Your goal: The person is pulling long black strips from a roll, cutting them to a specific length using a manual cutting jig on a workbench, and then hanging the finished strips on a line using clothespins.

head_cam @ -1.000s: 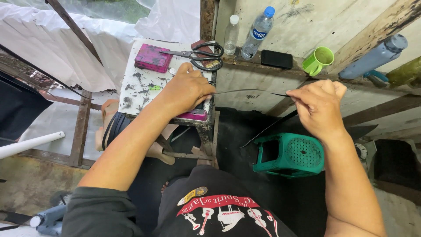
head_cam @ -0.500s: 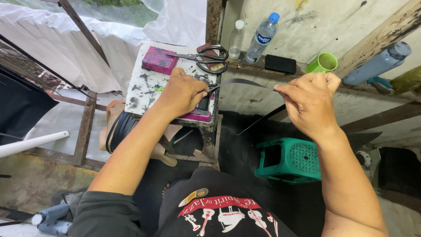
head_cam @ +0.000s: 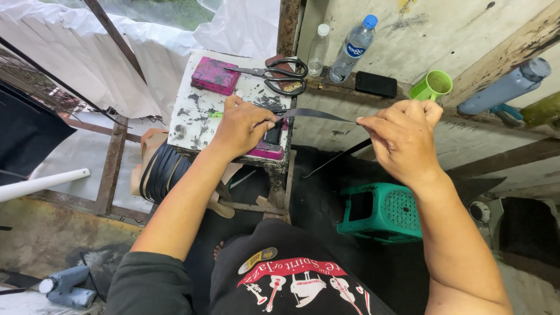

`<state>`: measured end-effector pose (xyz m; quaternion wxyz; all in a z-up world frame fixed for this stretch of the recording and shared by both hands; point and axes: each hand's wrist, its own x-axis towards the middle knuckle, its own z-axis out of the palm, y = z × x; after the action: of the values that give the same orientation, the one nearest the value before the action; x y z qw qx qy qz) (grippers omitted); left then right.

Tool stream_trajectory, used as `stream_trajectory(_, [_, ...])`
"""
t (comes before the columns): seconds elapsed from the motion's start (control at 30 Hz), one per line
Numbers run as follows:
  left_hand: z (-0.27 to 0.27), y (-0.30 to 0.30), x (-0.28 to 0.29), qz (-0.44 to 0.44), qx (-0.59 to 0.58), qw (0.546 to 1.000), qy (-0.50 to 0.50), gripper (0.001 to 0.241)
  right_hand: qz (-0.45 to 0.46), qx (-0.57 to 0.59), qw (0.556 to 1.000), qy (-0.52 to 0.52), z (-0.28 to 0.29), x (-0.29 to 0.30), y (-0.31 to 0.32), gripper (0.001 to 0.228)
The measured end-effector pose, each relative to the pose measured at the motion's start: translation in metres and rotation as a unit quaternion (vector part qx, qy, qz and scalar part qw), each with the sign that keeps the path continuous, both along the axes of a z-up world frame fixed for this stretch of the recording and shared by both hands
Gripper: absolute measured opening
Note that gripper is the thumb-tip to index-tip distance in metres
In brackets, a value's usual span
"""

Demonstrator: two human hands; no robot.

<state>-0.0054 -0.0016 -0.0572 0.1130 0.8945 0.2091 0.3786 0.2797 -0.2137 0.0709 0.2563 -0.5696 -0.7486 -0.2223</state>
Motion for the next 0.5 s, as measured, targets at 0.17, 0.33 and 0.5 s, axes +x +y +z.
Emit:
stream_trajectory(0.17, [0.010, -0.006, 0.009, -0.005, -0.033, 0.998, 0.047, 0.010, -0.016, -0.020, 1.000, 0.013, -0.007, 0.010, -0.005, 0.010])
stream_trajectory(0.33, [0.053, -0.023, 0.010, -0.083, -0.134, 0.981, 0.110, 0.006, -0.004, -0.090, 0.987, 0.130, -0.016, 0.038, -0.013, 0.009])
stream_trajectory(0.5, [0.091, -0.024, 0.012, -0.175, -0.287, 0.913, 0.231, 0.016, -0.045, -0.308, 0.874, 0.373, -0.021, 0.078, -0.023, 0.017])
